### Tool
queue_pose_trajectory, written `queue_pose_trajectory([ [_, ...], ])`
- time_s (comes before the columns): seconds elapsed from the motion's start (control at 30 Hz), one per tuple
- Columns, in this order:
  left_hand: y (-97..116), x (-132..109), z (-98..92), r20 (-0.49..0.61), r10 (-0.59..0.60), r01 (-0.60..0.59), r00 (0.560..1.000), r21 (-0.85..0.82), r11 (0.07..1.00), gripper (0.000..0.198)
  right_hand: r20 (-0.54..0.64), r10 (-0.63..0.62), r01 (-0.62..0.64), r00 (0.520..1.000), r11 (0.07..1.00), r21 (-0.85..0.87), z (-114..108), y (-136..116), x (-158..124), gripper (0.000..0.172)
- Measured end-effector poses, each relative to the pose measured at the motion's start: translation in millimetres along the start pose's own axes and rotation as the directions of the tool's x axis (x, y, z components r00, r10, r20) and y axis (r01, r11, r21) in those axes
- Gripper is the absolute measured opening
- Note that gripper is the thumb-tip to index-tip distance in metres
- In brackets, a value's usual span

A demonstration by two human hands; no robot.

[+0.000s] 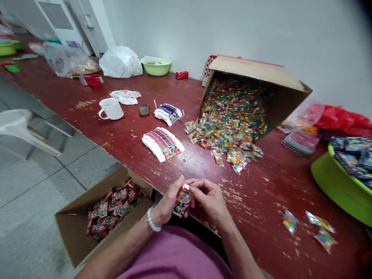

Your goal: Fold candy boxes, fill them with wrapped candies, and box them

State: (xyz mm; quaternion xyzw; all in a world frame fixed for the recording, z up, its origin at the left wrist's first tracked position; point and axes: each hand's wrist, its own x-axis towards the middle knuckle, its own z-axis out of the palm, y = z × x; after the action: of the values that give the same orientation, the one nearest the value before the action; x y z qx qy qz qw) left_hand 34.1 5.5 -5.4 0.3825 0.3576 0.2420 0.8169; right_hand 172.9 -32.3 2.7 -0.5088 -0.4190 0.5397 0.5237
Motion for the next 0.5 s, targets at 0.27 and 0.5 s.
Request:
queue_pose_trajectory([
  [0.27, 3, -2, -12.2, 0.017, -0.012, 0.013, 1.000, -0.062, 0.998, 0.042, 0.152, -0.390, 0.412, 0.908, 0.772, -0.484, 0, 2, -13, 0.013],
  [0.5, 4, 5, -7.5, -0.093, -0.037, 0.000, 0.995, -0.367, 0.930, 0.025, 0.223, -0.456, 0.402, 0.861, 0.344, -0.848, 14, 19, -25, 0.080],
])
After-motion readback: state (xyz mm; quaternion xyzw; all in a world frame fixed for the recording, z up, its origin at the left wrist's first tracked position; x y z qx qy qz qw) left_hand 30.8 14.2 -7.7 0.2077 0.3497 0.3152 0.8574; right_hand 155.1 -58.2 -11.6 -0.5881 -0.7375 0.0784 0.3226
